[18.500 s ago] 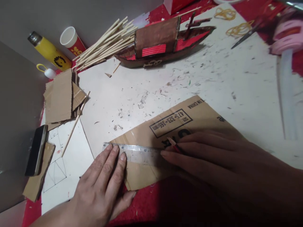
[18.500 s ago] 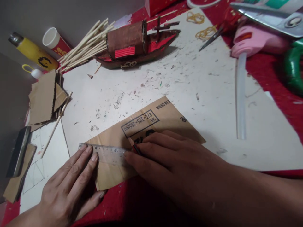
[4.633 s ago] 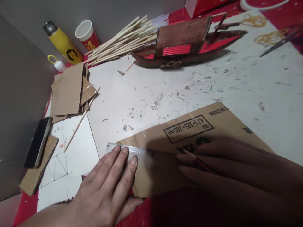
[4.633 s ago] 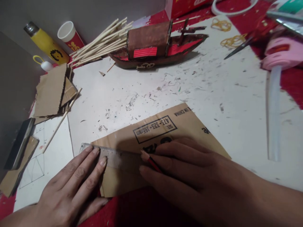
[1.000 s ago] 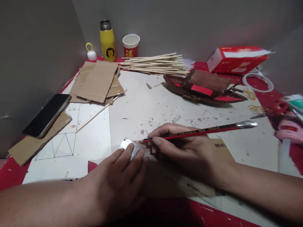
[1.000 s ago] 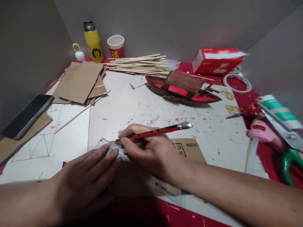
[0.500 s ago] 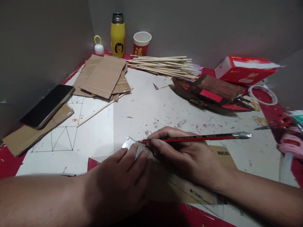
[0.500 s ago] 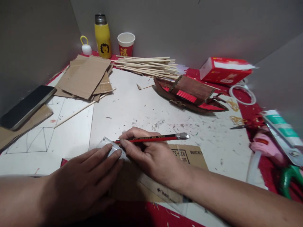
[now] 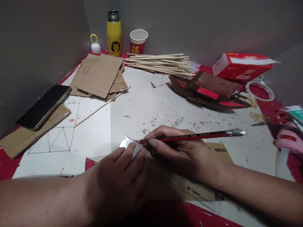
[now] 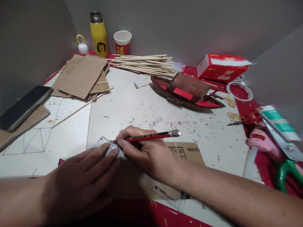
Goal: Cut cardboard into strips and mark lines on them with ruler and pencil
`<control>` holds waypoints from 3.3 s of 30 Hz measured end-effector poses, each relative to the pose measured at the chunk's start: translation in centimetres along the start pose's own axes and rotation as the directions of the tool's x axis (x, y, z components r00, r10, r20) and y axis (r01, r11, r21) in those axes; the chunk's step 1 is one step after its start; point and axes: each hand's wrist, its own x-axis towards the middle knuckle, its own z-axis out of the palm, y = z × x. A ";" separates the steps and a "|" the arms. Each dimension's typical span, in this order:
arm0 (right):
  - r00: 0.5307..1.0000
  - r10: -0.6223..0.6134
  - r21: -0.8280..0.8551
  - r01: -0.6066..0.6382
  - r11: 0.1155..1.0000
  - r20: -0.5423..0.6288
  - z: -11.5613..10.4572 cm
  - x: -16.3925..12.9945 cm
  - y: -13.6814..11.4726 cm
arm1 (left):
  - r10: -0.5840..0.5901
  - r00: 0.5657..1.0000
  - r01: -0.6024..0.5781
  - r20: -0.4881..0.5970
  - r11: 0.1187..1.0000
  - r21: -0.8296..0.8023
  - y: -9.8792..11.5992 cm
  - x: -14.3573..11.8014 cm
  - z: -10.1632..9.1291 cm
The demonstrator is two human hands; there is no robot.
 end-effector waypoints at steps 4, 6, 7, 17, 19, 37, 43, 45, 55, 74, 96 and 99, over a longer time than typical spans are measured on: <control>1.000 -0.011 -0.031 0.011 0.999 0.008 -0.1 -0.2 0.1 | -0.005 1.000 0.005 -0.005 1.000 0.002 0.1 0.0 -0.1; 1.000 -0.006 -0.034 0.007 0.999 0.020 -0.2 -0.3 0.0 | -0.005 1.000 0.005 -0.004 1.000 0.001 0.1 -0.1 -0.1; 1.000 -0.001 -0.037 0.002 0.999 0.029 -0.2 -0.4 -0.1 | -0.006 1.000 0.006 -0.003 1.000 0.001 0.1 -0.1 0.0; 0.999 0.034 0.018 -0.034 0.999 0.028 -0.3 -0.3 -0.2 | -0.018 1.000 0.018 -0.004 1.000 -0.008 0.2 -0.5 0.4; 0.999 0.045 0.024 -0.045 0.999 0.016 -0.2 -0.3 -0.2 | -0.014 1.000 0.014 -0.004 1.000 0.001 0.2 -0.5 0.3; 0.969 0.247 0.223 -0.246 0.943 0.021 -0.1 0.3 -0.9 | -0.021 1.000 0.020 -0.005 1.000 -0.001 0.2 -0.5 0.6; 0.963 0.270 0.245 -0.267 0.932 0.022 -0.1 0.2 -0.9 | -0.015 1.000 0.014 0.016 1.000 0.015 0.1 0.0 0.1; 0.957 0.288 0.256 -0.285 0.924 0.026 -0.1 0.1 -0.9 | -0.010 1.000 0.010 0.010 1.000 0.013 0.1 0.0 0.1; 0.987 0.161 0.094 -0.161 0.982 0.010 -0.9 -0.4 -0.8 | -0.035 0.999 0.035 -0.013 0.999 0.021 0.3 -0.1 0.4; 0.996 0.033 -0.227 -0.014 0.974 0.081 -2.7 -2.2 -1.5 | -0.053 0.998 0.053 -0.027 0.999 -0.014 0.5 -0.6 0.9; 0.990 -0.082 -0.395 0.122 0.911 0.118 -3.8 -4.4 -2.5 | -0.037 0.999 0.036 -0.027 0.999 -0.010 0.5 -0.8 0.9; 0.989 -0.084 -0.402 0.127 0.907 0.123 -3.9 -4.5 -2.5 | -0.042 0.999 0.041 -0.030 0.999 -0.013 0.5 -0.8 0.8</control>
